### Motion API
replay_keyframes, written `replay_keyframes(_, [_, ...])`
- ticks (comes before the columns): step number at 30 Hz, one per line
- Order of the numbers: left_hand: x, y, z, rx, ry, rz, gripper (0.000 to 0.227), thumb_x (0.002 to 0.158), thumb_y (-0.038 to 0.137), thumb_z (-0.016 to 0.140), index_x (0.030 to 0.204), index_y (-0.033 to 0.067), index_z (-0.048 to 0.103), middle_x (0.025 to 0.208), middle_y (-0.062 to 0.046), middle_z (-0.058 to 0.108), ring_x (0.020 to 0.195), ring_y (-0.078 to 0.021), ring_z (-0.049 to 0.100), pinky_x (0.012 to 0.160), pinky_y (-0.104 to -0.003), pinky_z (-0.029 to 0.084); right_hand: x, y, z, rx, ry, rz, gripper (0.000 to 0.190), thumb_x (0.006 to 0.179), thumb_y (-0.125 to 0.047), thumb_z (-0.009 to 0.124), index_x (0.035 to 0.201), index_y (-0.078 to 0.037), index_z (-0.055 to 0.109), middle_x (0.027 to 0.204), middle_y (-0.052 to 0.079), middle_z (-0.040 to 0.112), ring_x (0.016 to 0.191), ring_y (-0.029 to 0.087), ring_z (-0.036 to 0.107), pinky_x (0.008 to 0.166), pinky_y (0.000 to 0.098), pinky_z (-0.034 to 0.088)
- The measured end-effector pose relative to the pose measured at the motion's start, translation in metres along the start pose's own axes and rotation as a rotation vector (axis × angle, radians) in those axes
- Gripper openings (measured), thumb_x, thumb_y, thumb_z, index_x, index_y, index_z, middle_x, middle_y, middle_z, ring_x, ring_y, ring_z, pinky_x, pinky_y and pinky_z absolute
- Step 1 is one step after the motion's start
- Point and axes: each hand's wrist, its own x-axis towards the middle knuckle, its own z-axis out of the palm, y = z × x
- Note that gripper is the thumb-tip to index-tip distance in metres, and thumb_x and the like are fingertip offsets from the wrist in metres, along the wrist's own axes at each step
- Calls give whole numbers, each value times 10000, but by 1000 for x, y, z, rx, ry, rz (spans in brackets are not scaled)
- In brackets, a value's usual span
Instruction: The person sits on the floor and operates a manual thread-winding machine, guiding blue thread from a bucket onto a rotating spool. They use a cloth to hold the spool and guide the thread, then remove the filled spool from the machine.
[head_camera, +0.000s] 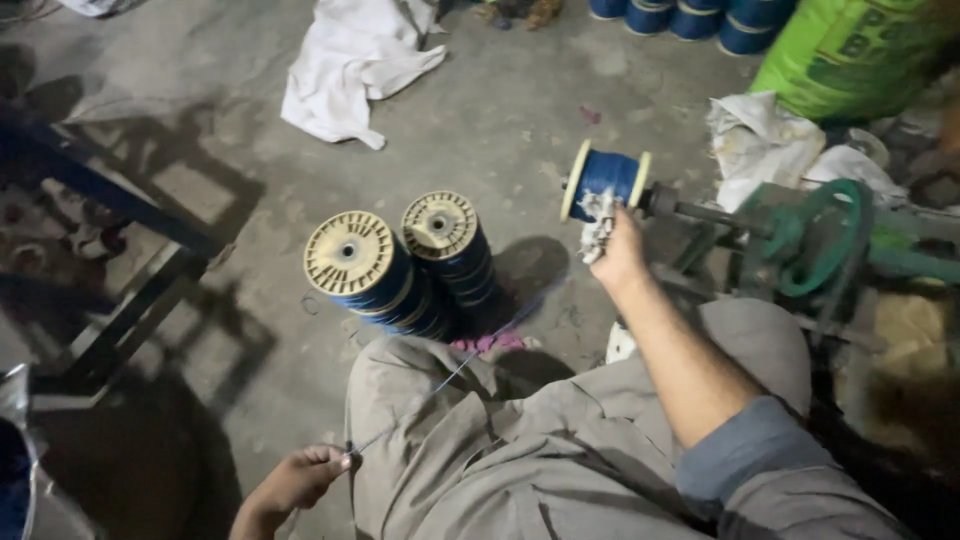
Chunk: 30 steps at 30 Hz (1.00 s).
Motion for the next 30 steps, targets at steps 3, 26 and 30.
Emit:
replay_keyframes(3, [16, -20, -12, -48, -33, 22, 222, 962, 219, 789, 865, 22, 756, 520, -11, 346, 412, -113, 249, 368, -288, 172, -3, -3, 6, -3, 65, 25, 232, 987, -385, 611, 847, -203, 642, 595, -42, 552, 382, 105, 428, 326, 239, 285])
replay_keyframes(26, [-8, 4, -1, -56, -14, -48, 237, 961, 231, 804, 833, 35, 766, 593, 8, 321, 470, -124, 224, 417, -296, 161, -74, -36, 51, -75, 228, 57, 322, 1093, -319, 499, 976, -103, 708, 887, 41, 718, 786, 202, 706, 630, 324, 567])
replay_keyframes(30, [5, -14, -10, -129, -55, 0, 210, 972, 158, 785, 827, 16, 731, 534, 6, 302, 426, -114, 218, 389, -305, 136, -69, -34, 49, -104, 257, 53, 297, 1069, -348, 536, 955, -142, 717, 840, -10, 698, 706, 140, 641, 561, 277, 486])
